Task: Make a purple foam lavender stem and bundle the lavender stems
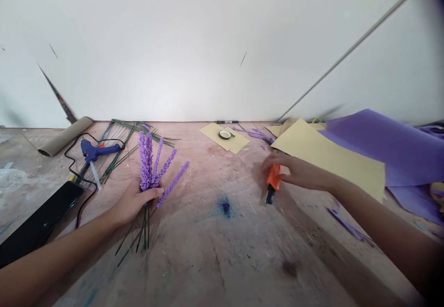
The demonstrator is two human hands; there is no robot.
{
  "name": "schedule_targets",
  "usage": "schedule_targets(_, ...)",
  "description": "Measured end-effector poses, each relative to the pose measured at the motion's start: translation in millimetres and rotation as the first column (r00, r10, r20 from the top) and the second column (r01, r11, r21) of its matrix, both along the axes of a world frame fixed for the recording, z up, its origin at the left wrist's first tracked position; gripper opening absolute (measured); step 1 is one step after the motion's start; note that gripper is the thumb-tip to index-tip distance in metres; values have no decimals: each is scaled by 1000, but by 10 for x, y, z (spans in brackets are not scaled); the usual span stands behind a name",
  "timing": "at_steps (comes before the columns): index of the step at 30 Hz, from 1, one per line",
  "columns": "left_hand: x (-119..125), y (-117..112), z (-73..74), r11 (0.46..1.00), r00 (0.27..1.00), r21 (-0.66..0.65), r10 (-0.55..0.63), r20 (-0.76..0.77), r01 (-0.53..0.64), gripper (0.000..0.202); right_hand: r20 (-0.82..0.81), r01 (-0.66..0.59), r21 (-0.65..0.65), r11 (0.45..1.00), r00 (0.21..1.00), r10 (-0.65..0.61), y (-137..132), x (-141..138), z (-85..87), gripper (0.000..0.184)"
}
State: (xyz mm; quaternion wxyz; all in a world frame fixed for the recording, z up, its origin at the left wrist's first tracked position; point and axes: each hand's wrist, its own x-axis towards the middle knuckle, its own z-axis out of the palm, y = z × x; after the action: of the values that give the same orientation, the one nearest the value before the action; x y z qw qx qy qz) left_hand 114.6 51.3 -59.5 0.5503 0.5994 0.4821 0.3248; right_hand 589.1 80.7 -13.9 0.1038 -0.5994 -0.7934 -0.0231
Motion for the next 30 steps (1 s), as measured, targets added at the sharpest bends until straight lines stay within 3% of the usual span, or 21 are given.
schedule_targets(3, 8, 14, 1, 999, 998, 30, 17, -62, -15, 26, -71, -64, -134, 989, 996, 54, -247, 196, -115, 25)
schedule_targets(6, 16, 42, 65, 997, 988, 77, 40, -148, -28, 27, -111, 43, -103, 994, 992, -55, -348, 338, -228, 25)
schedule_targets(9, 18, 103, 155, 986, 965, 162, 71, -252, -30, 34, -118, 161, -16, 987, 980, -162, -366, 268, -328, 30)
schedule_targets(12, -8, 160, 221, 965, 920, 260, 131, -370, -33, 39, -127, 174, 103, 979, 979, -160, -451, -127, -370, 39)
schedule_targets(15, -72, 159, 251, 944, 861, 330, 190, -471, -27, 44, -136, -70, 73, 995, 987, 79, -675, -744, -332, 40)
schedule_targets(16, -99, 144, 256, 938, 845, 347, 204, -494, -24, 46, -137, -217, 21, 976, 966, 218, -761, -952, -313, 41)
schedule_targets(17, -127, 124, 258, 932, 833, 362, 217, -510, -21, 48, -149, -417, -53, 907, 902, 406, -838, -1144, -298, 46)
schedule_targets(18, -153, 101, 257, 927, 825, 374, 226, -518, -19, 48, -159, -531, -90, 843, 843, 514, -894, -1314, -292, 47)
schedule_targets(20, -195, 62, 243, 919, 822, 392, 243, -515, -26, 46, -203, -618, -91, 781, 779, 593, -922, -1580, -314, 38)
schedule_targets(24, -210, 69, 155, 908, 841, 412, 278, -464, -73, 40, -231, -603, 3, 798, 776, 587, -634, -1902, -454, 22)
schedule_targets(30, -119, 227, -7, 902, 878, 422, 274, -393, -92, 32, -176, -439, 79, 895, 877, 446, -170, -2161, -547, 26)
